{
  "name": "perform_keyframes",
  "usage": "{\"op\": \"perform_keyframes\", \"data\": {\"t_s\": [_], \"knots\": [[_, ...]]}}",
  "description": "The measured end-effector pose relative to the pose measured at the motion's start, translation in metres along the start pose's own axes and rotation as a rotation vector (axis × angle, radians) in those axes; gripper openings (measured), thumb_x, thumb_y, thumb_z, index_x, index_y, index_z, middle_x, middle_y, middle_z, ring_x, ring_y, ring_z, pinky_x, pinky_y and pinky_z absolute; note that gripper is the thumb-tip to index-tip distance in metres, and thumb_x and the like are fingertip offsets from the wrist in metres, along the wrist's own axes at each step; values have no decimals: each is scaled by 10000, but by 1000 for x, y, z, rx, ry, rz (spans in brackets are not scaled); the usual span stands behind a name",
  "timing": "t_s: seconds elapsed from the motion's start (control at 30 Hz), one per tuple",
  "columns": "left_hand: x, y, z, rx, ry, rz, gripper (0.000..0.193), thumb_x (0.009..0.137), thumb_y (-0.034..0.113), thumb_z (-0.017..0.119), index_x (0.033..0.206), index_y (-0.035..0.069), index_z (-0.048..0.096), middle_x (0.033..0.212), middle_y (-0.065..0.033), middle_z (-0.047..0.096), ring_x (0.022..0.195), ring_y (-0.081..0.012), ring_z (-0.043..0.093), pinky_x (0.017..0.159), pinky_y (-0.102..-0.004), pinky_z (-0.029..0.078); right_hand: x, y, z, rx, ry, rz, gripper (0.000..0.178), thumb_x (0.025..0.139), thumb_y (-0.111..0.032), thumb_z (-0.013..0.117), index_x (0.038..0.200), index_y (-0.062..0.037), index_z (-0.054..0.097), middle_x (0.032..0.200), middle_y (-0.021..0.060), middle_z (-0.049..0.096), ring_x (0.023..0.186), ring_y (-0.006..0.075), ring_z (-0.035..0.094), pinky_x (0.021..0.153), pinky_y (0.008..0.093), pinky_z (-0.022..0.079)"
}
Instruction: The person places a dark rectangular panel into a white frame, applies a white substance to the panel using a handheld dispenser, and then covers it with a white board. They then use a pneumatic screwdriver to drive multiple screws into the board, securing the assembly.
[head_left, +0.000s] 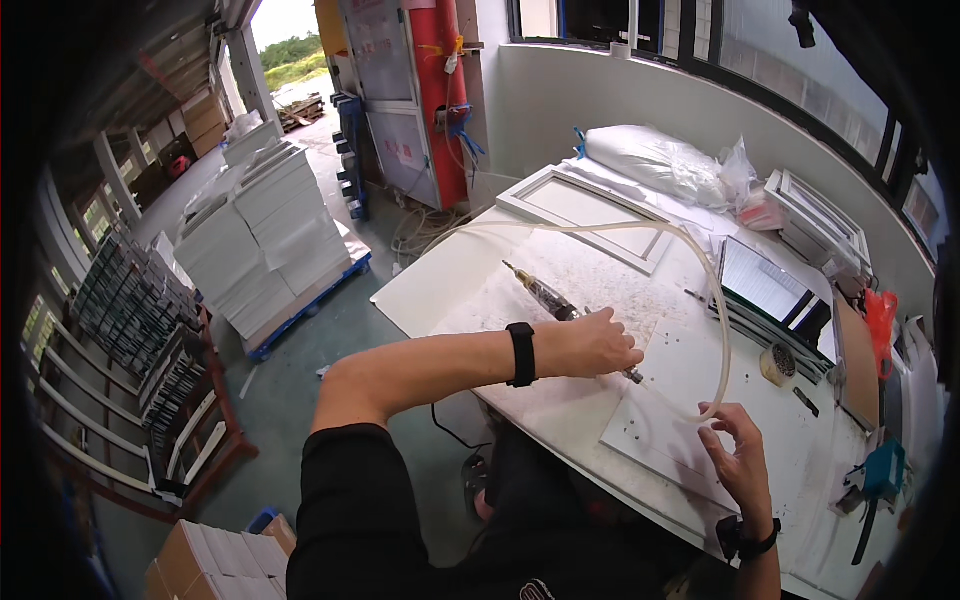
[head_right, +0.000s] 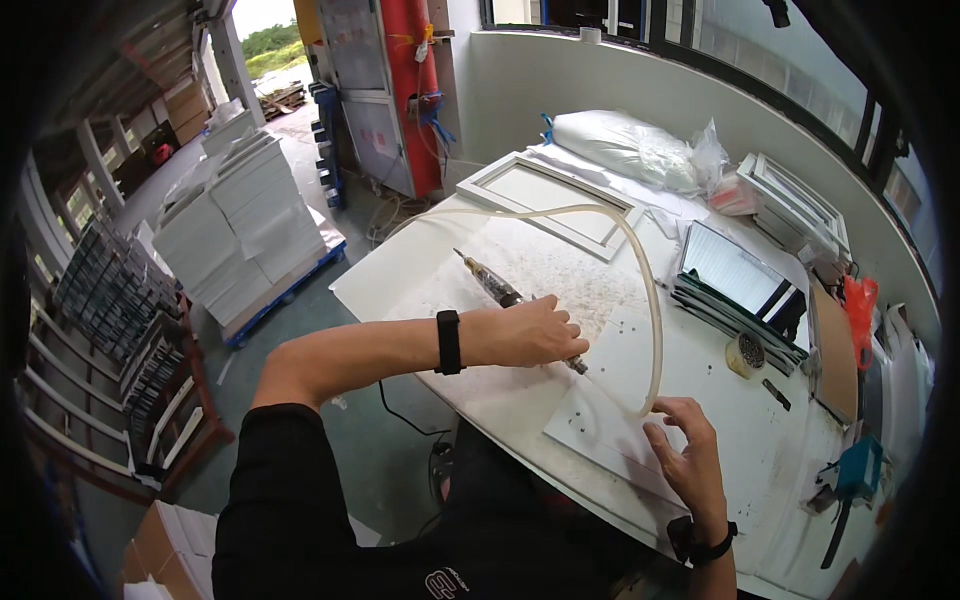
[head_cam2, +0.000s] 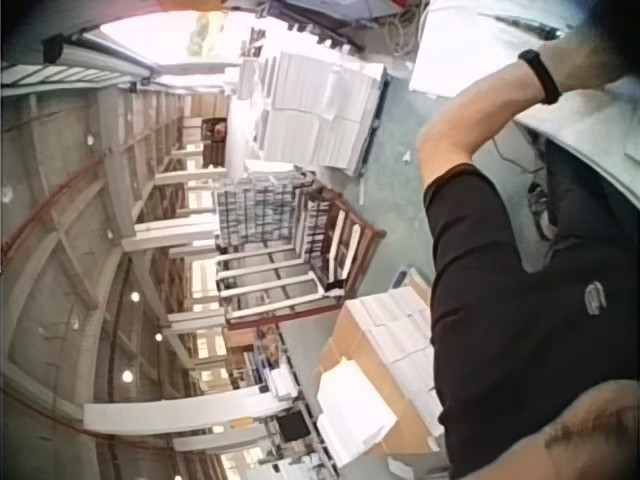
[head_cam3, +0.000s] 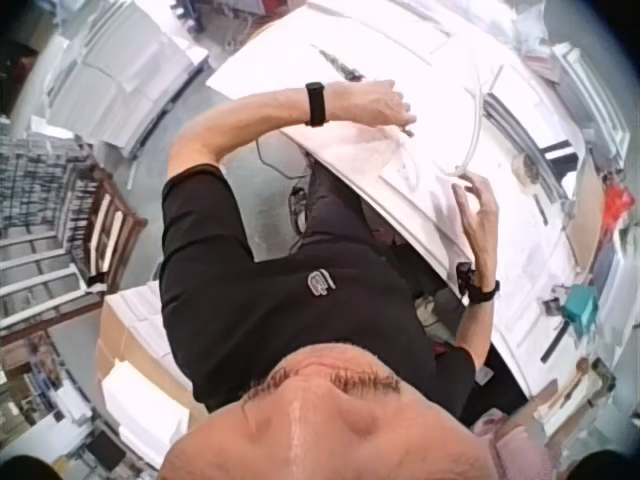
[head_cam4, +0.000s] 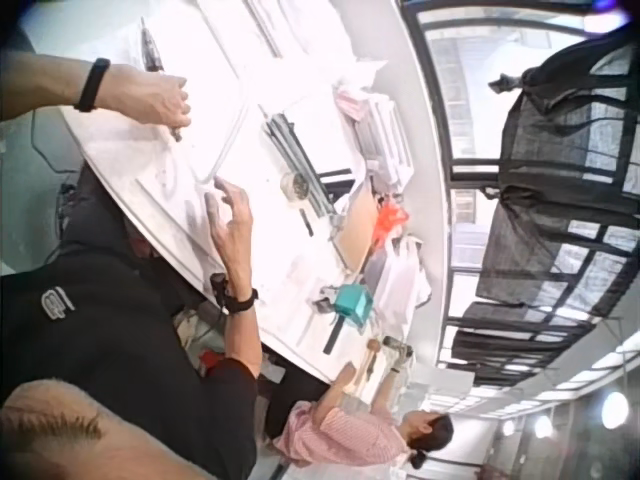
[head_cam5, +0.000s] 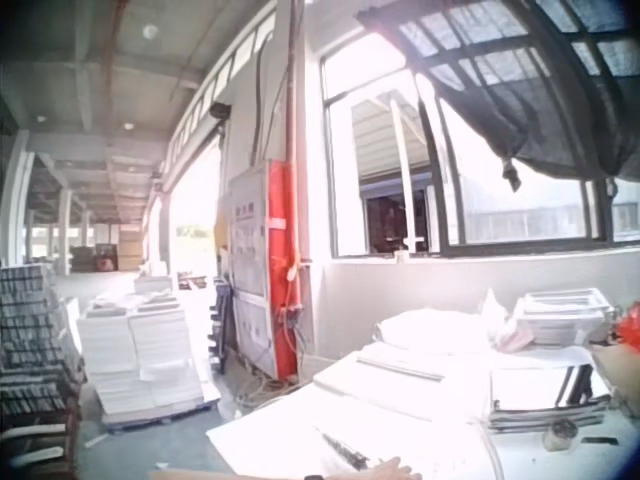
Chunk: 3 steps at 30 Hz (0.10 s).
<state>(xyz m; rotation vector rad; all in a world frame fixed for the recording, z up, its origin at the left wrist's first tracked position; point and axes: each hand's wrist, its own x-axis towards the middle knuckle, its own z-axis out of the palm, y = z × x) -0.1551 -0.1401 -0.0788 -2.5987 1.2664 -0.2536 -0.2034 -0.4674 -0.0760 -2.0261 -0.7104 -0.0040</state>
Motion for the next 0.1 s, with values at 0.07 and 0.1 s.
{"op": "perform_keyframes", "data": {"t_s": [0.07,0.1], "knots": [[-9,-4,17,-27,-12,0,150,927,139,643,1030,97,543,928,-41,631,934,-241,667,840,-405,496,-12,11,-4,40,25,51,280,926,-84,690,1204,-49,704,1130,121,701,1088,259,652,952,376,518],[-12,-5,21,-56,-31,-6,173,922,156,663,1038,106,546,945,-44,632,945,-251,669,860,-424,494,-17,16,-4,46,39,74,269,935,-86,682,1201,-64,711,1135,112,702,1109,271,652,965,380,518]]}}
